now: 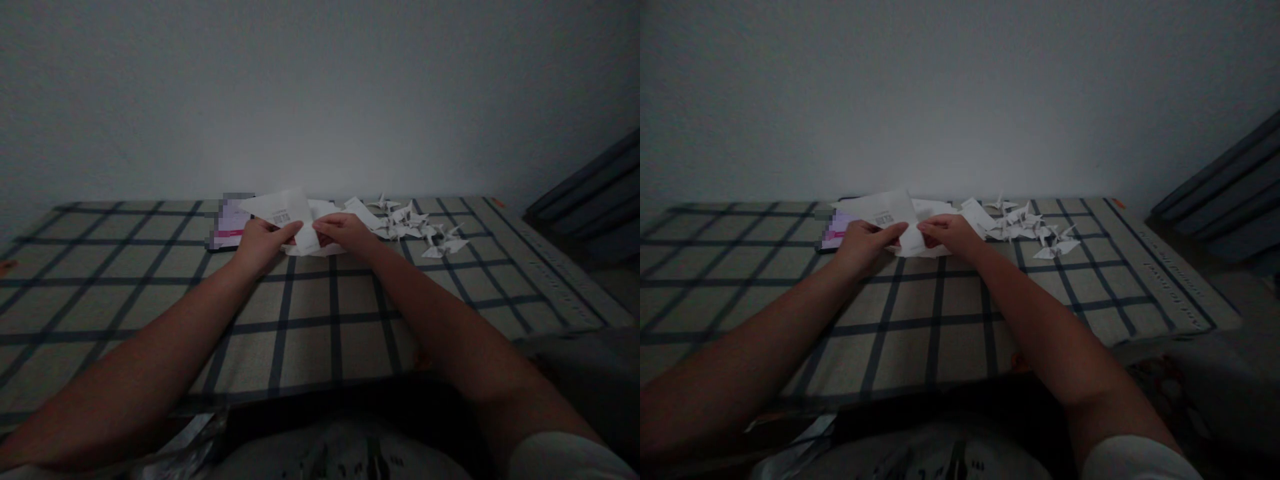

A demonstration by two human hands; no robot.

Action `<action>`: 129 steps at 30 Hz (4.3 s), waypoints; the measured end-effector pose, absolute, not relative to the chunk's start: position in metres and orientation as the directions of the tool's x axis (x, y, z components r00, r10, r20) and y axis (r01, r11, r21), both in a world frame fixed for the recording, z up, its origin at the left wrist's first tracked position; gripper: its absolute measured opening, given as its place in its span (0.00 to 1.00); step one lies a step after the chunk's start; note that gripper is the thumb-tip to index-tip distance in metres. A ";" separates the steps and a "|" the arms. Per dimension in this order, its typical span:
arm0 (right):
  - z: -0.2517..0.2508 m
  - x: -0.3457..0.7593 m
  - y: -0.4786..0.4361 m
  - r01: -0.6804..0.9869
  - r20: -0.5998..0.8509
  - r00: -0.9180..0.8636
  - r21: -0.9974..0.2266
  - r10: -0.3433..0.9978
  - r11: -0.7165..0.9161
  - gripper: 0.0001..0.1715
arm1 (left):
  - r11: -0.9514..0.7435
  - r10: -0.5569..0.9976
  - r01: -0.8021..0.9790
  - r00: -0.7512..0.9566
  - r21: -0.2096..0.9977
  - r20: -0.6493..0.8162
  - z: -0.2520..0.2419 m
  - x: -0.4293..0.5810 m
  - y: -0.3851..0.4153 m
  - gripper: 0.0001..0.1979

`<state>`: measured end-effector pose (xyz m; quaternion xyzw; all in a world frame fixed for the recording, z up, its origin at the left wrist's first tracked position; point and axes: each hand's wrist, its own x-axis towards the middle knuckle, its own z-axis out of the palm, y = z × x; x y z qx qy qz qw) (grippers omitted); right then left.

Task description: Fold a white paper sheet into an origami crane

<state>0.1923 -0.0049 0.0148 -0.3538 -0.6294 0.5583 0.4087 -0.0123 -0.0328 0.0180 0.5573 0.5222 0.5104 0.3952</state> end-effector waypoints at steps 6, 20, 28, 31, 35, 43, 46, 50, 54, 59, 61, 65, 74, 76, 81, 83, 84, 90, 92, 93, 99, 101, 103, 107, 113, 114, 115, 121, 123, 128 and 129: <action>0.016 0.193 -0.006 0.043 0.159 -0.408 -0.980 0.899 0.193 0.12 | -0.142 0.988 0.059 -0.059 0.988 0.145 0.018 -0.007 -0.034 0.19; 0.017 0.193 -0.002 0.067 0.144 -0.365 -0.981 0.920 0.180 0.10 | -0.169 0.980 0.053 -0.098 0.984 0.174 0.014 -0.006 -0.026 0.20; 0.018 0.196 0.004 -0.007 0.103 -0.309 -0.994 0.946 0.107 0.06 | -0.150 0.973 0.048 -0.170 0.987 0.156 0.028 0.005 -0.016 0.16; 0.017 0.198 0.008 -0.042 0.116 -0.281 -0.993 0.953 0.108 0.03 | -0.136 0.973 0.033 -0.185 0.990 0.140 0.037 0.015 -0.011 0.13; 0.015 0.203 0.013 -0.107 0.124 -0.258 -0.989 0.958 0.099 0.10 | -0.135 0.967 -0.039 -0.222 0.990 0.123 0.037 0.026 0.001 0.12; 0.009 0.208 0.018 -0.135 0.129 -0.360 -0.987 0.924 0.085 0.20 | -0.176 0.957 -0.185 -0.262 0.967 0.124 0.024 0.028 0.002 0.10; 0.010 0.208 0.016 -0.121 0.128 -0.363 -0.989 0.923 0.089 0.21 | -0.185 0.951 -0.140 -0.275 0.973 0.141 0.024 0.020 -0.001 0.10; 0.012 0.208 0.014 -0.098 0.127 -0.296 -0.990 0.947 0.102 0.17 | -0.236 0.928 -0.087 -0.314 0.968 0.198 0.019 0.008 0.004 0.13; 0.010 0.204 0.012 -0.054 0.124 -0.325 -0.992 0.937 0.113 0.13 | -0.251 0.937 -0.164 -0.288 0.954 0.198 0.013 0.007 0.009 0.14; 0.013 0.204 0.009 0.029 0.203 -0.323 -0.974 0.924 0.224 0.03 | -0.246 0.956 -0.208 -0.213 0.947 0.202 0.019 0.018 -0.002 0.16; 0.014 0.206 0.012 0.032 0.253 -0.276 -0.962 0.927 0.272 0.02 | -0.261 0.960 -0.235 -0.167 0.936 0.225 0.024 0.020 -0.007 0.14; 0.012 0.211 0.021 0.005 0.334 -0.136 -0.941 0.933 0.338 0.02 | -0.094 0.988 -0.463 0.066 0.881 0.141 0.032 0.014 -0.010 0.06; 0.022 0.222 0.010 0.261 0.698 -0.257 -0.615 0.668 0.744 0.11 | 0.454 0.857 -0.365 0.429 0.813 -0.286 0.055 0.002 -0.018 0.23; 0.024 0.223 0.007 0.275 0.701 -0.291 -0.590 0.651 0.759 0.11 | 0.400 0.888 -0.299 0.362 0.866 -0.285 0.057 0.002 -0.021 0.13; 0.021 0.218 0.008 0.155 0.559 -0.173 -0.798 0.811 0.582 0.13 | 0.149 0.959 -0.016 0.245 0.989 -0.141 0.043 0.002 -0.013 0.11; 0.020 0.214 0.009 0.079 0.420 -0.149 -0.897 0.895 0.434 0.14 | 0.024 0.986 0.047 0.163 0.999 -0.032 0.035 0.002 -0.010 0.15; 0.021 0.213 0.009 0.053 0.366 -0.158 -0.924 0.917 0.379 0.14 | -0.043 0.992 0.101 0.121 0.994 0.031 0.031 0.003 -0.009 0.16; 0.025 0.210 0.008 0.041 0.302 -0.158 -0.949 0.940 0.312 0.10 | -0.235 0.971 0.186 0.078 0.954 0.224 0.021 0.012 -0.014 0.17; 0.026 0.210 0.008 0.044 0.288 -0.158 -0.954 0.945 0.298 0.08 | -0.252 0.966 0.162 0.095 0.954 0.239 0.020 0.014 -0.016 0.18; 0.026 0.209 0.008 0.040 0.281 -0.159 -0.956 0.946 0.291 0.07 | -0.250 0.966 0.162 0.108 0.955 0.235 0.019 0.014 -0.016 0.18; 0.024 0.206 0.007 -0.006 0.252 -0.170 -0.967 0.953 0.255 0.07 | -0.284 0.957 0.235 0.122 0.930 0.261 0.020 0.012 -0.018 0.17; 0.024 0.207 0.007 -0.009 0.257 -0.187 -0.965 0.948 0.260 0.09 | -0.312 0.950 0.265 0.107 0.913 0.293 0.021 0.012 -0.019 0.17; 0.024 0.208 0.007 -0.001 0.274 -0.192 -0.960 0.943 0.279 0.10 | -0.328 0.944 0.275 0.112 0.904 0.309 0.022 0.013 -0.020 0.16; 0.025 0.208 0.008 0.015 0.303 -0.151 -0.951 0.941 0.309 0.09 | -0.314 0.949 0.268 0.131 0.911 0.288 0.021 0.015 -0.021 0.15; 0.019 0.208 0.011 -0.073 0.243 -0.242 -0.970 0.939 0.233 0.08 | -0.288 0.956 0.279 0.027 0.916 0.292 0.016 0.012 -0.014 0.17; 0.019 0.208 0.011 -0.063 0.228 -0.278 -0.974 0.933 0.219 0.08 | -0.289 0.953 0.270 -0.007 0.918 0.302 0.015 0.011 -0.012 0.17; 0.018 0.208 0.011 -0.047 0.218 -0.306 -0.976 0.927 0.214 0.08 | -0.296 0.948 0.269 -0.032 0.916 0.316 0.014 0.011 -0.011 0.17; 0.021 0.211 0.009 0.112 0.271 -0.281 -0.944 0.921 0.312 0.10 | -0.305 0.951 0.239 0.021 0.922 0.309 0.011 0.011 -0.011 0.16; 0.021 0.211 0.009 0.120 0.271 -0.274 -0.942 0.923 0.313 0.11 | -0.286 0.957 0.244 0.026 0.927 0.288 0.012 0.011 -0.011 0.16; 0.018 0.210 0.009 0.109 0.221 -0.328 -0.957 0.919 0.269 0.12 | -0.352 0.921 0.214 -0.096 0.911 0.378 0.015 0.011 -0.008 0.15; 0.018 0.210 0.009 0.114 0.221 -0.336 -0.955 0.916 0.272 0.11 | -0.360 0.917 0.206 -0.104 0.910 0.386 0.016 0.011 -0.008 0.14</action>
